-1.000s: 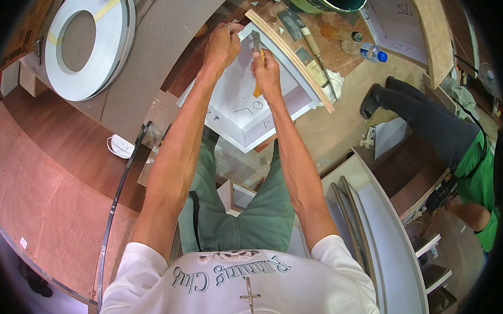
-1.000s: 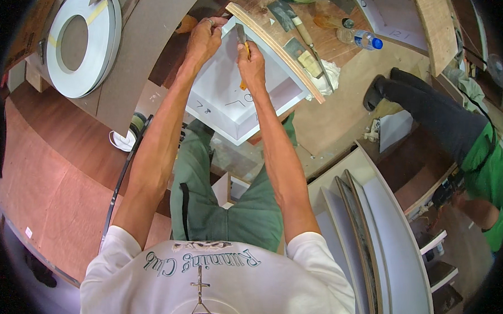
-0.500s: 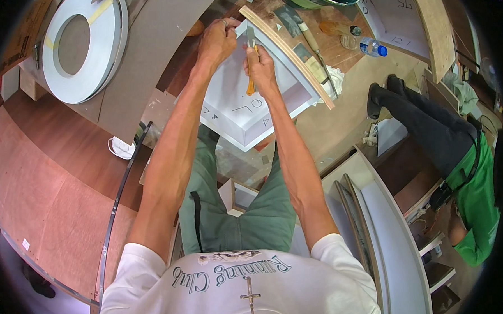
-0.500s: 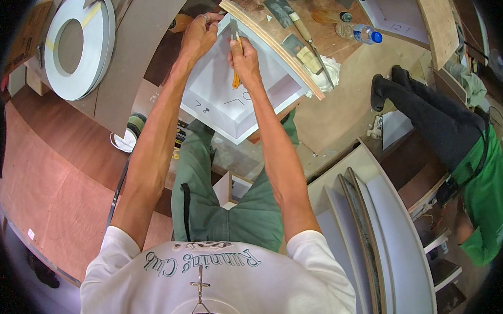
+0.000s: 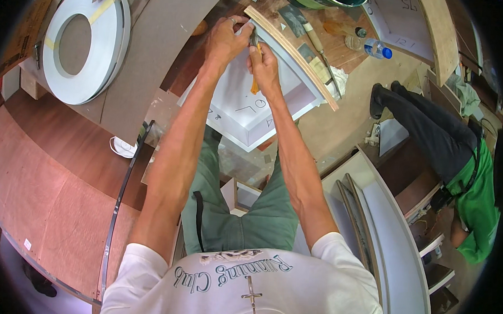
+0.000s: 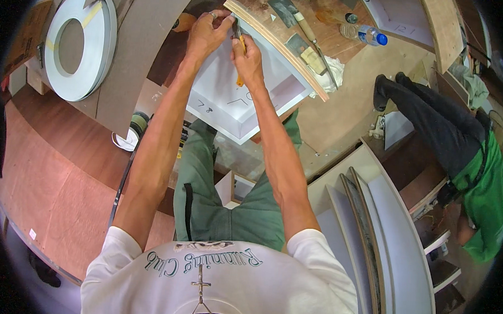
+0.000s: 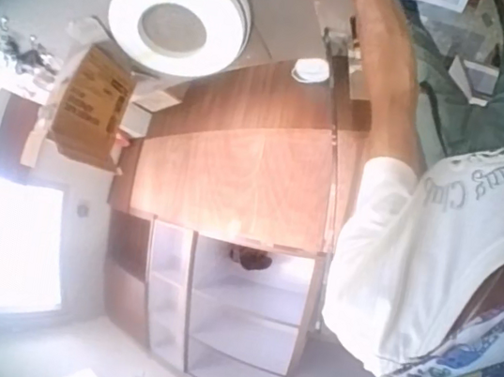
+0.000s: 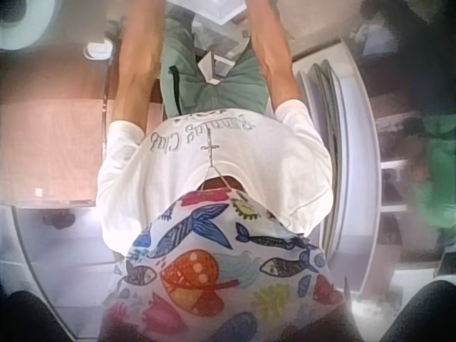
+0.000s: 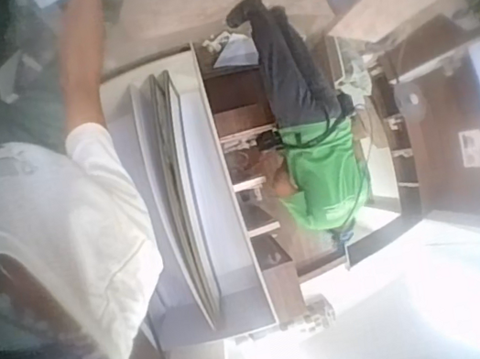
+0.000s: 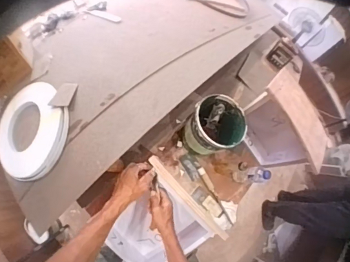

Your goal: The person assembles a white drawer by using a utility knife to trim edges, tapping components with a mallet, and using a metal file to smooth internal edges. They then use a cloth to wipe down the interior and exterior surfaces of the drawer.

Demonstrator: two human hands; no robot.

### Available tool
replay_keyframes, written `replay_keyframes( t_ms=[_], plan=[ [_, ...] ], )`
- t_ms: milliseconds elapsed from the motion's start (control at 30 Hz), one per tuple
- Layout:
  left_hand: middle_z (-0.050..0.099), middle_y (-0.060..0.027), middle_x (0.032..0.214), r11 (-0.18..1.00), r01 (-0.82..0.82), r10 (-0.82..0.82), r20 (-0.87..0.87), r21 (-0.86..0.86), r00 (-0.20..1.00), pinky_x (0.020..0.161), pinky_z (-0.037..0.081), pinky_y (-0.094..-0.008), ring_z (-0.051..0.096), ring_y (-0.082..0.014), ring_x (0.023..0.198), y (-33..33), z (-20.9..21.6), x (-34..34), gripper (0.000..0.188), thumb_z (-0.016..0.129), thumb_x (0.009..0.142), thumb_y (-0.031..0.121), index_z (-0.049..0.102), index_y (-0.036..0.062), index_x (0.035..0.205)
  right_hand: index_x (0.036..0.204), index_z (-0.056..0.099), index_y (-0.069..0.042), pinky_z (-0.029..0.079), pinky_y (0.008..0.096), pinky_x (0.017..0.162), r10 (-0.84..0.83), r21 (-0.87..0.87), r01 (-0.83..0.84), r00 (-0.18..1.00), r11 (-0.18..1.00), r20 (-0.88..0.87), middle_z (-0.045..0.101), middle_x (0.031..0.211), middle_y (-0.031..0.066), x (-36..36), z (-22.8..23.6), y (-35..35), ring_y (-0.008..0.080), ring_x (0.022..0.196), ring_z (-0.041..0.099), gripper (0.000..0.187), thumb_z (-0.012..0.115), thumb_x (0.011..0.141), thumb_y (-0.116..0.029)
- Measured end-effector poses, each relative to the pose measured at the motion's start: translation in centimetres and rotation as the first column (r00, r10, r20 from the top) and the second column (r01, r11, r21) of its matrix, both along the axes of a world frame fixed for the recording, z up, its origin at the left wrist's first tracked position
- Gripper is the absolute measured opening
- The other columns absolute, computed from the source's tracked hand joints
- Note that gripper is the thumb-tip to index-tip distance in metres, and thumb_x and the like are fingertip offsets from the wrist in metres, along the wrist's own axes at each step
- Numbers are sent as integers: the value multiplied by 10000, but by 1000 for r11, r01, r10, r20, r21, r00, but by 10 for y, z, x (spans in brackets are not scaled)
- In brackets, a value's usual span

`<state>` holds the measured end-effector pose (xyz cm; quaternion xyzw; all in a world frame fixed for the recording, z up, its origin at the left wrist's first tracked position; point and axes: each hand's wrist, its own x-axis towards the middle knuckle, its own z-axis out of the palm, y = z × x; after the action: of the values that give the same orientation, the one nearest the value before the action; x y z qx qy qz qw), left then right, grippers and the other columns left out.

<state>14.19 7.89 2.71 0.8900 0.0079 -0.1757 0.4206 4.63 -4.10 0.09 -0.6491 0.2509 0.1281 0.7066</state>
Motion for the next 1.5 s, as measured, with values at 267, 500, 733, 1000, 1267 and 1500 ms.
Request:
replay_keyframes(
  t_ms=[267,500,733,1000,1267,1500],
  plan=[
    [748,-117,1019,995,-97,97,0,30,995,837,552,-423,723,-290,950,-8,-4,8,397,771,873,402,761,65,1081,1092,668,-37,426,287,579,14,52,-11,998,999,-58,556,711,1,4,8,0,108,616,497,291,552,1068,-303],
    [747,-117,989,994,-97,94,50,57,994,829,554,-421,727,-294,900,-19,4,7,360,737,847,325,753,31,1055,1122,660,-16,454,328,582,14,-73,-20,997,997,-82,590,716,26,-3,5,-4,126,611,535,325,547,1064,-316],
    [719,-95,982,987,-8,10,13,-159,1000,824,544,-356,690,-198,884,4,-20,12,235,691,911,200,714,11,1050,1178,635,-19,474,333,621,10,-127,-25,993,992,-121,608,748,45,-28,16,-1,145,645,562,347,528,1068,-330],
    [682,-81,1025,964,121,-97,109,-236,989,884,508,-342,635,-190,967,18,-23,11,148,632,1000,142,680,22,1072,1351,604,-15,501,343,728,-30,-154,10,992,988,-124,628,858,76,-40,15,-2,179,770,604,464,482,1082,-373],
    [685,-103,1033,962,180,-134,218,-206,967,879,500,-374,632,-246,967,20,-25,9,142,601,1025,148,661,34,1086,1365,605,-11,504,400,866,-17,-233,-5,995,973,-95,672,1020,170,-34,7,0,293,945,654,441,490,1084,-331],
    [689,-98,1064,958,106,-68,147,-267,987,948,481,-374,618,-254,1043,25,-23,-3,126,594,1021,134,652,38,1077,1276,639,-32,486,479,910,82,-607,17,987,794,135,653,1128,227,-22,22,4,413,1024,621,360,691,971,-217]
  ],
)
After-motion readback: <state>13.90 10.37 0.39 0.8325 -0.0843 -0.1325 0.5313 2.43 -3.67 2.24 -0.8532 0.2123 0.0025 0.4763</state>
